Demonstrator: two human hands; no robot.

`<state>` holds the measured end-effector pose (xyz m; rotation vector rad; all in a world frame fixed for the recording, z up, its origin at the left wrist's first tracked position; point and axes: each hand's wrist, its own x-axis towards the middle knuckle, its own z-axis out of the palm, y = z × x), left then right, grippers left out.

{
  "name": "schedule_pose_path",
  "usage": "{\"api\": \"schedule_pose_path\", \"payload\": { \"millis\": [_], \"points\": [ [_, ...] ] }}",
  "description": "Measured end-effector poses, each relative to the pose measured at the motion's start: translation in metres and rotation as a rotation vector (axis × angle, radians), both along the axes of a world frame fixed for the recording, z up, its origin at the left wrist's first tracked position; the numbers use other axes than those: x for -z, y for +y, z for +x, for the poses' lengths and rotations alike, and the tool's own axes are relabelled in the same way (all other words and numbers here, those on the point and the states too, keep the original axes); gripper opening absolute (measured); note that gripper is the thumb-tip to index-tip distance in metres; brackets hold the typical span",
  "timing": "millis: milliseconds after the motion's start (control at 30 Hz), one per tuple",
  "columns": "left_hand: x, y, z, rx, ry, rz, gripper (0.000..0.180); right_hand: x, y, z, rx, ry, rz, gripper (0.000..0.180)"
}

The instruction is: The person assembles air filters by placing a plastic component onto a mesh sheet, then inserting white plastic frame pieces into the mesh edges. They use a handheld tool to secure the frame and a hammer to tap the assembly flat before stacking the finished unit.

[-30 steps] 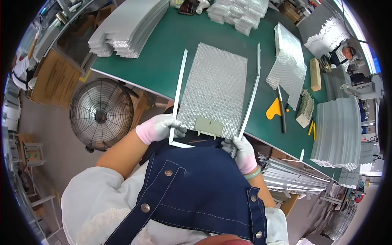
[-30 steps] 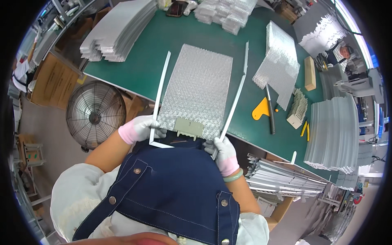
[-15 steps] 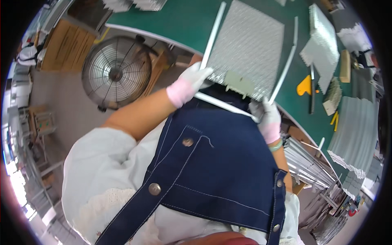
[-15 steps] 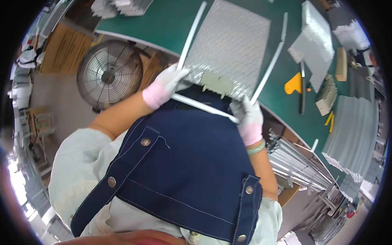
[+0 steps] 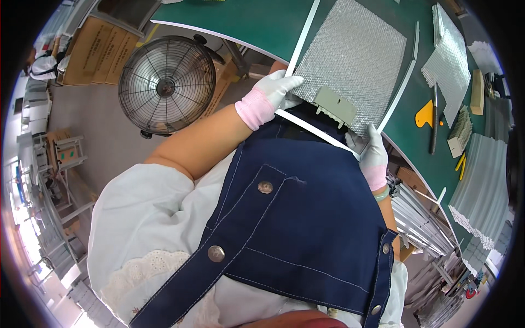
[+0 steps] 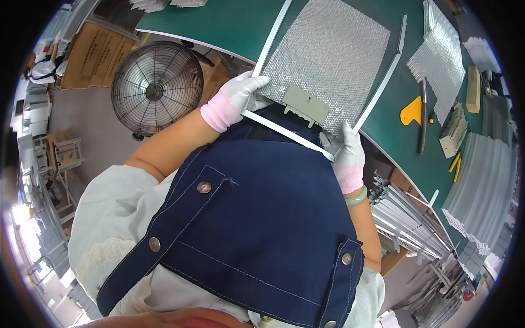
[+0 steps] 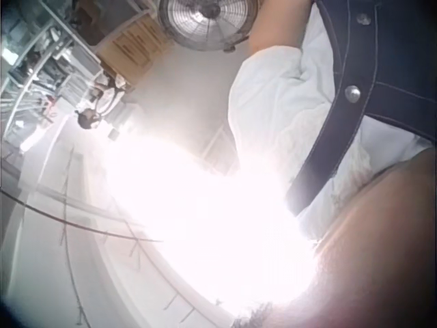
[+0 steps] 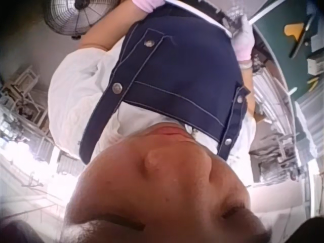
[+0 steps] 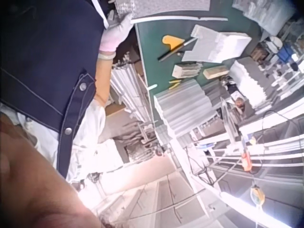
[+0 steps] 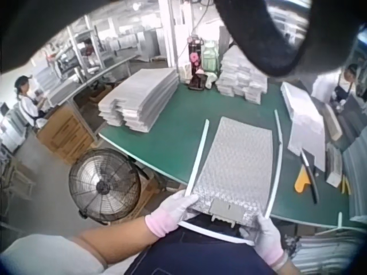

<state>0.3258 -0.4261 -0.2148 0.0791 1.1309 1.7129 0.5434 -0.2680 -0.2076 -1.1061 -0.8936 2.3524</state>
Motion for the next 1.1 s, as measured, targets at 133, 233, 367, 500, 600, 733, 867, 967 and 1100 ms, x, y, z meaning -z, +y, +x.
{"api": "schedule_pose_path", "payload": {
  "millis": [133, 233, 367, 500, 600, 733, 867, 967, 1100],
  "points": [
    [0.007, 0.003, -0.006, 0.005, 0.004, -0.005, 0.034, -0.010, -0.007, -0.005, 0.014, -0.029, 0.060, 0.022],
    [-0.006, 0.000, -0.011, 0.053, 0.010, -0.053, 0.033, -0.007, -0.005, -0.002, -0.023, -0.026, 0.077, 0.020],
    [-0.004, -0.001, -0.012, 0.076, -0.011, 0.017, 0.034, 0.006, 0.000, 0.004, -0.023, -0.020, 0.058, 0.018],
    [-0.012, 0.004, -0.006, 0.041, 0.145, -0.137, 0.032, 0.000, 0.000, -0.001, 0.001, -0.008, -0.017, 0.019],
    [-0.002, 0.006, 0.000, -0.001, 0.160, -0.007, 0.023, -0.026, -0.011, -0.011, 0.006, -0.011, -0.025, 0.022],
    [0.010, 0.001, -0.014, 0.123, 0.279, -0.075, 0.017, 0.020, 0.009, 0.006, -0.011, -0.015, 0.040, 0.022],
    [-0.016, -0.005, 0.002, 0.157, 0.035, -0.037, 0.025, -0.008, 0.002, 0.007, -0.001, 0.065, -0.144, 0.021],
    [-0.008, -0.005, 0.008, 0.129, 0.047, 0.021, 0.028, -0.019, -0.006, 0.008, -0.001, 0.009, -0.127, 0.023],
    [-0.006, -0.001, 0.006, 0.163, -0.079, 0.004, 0.025, -0.006, 0.003, 0.003, 0.126, 0.067, -0.225, 0.022]
  ]
}}
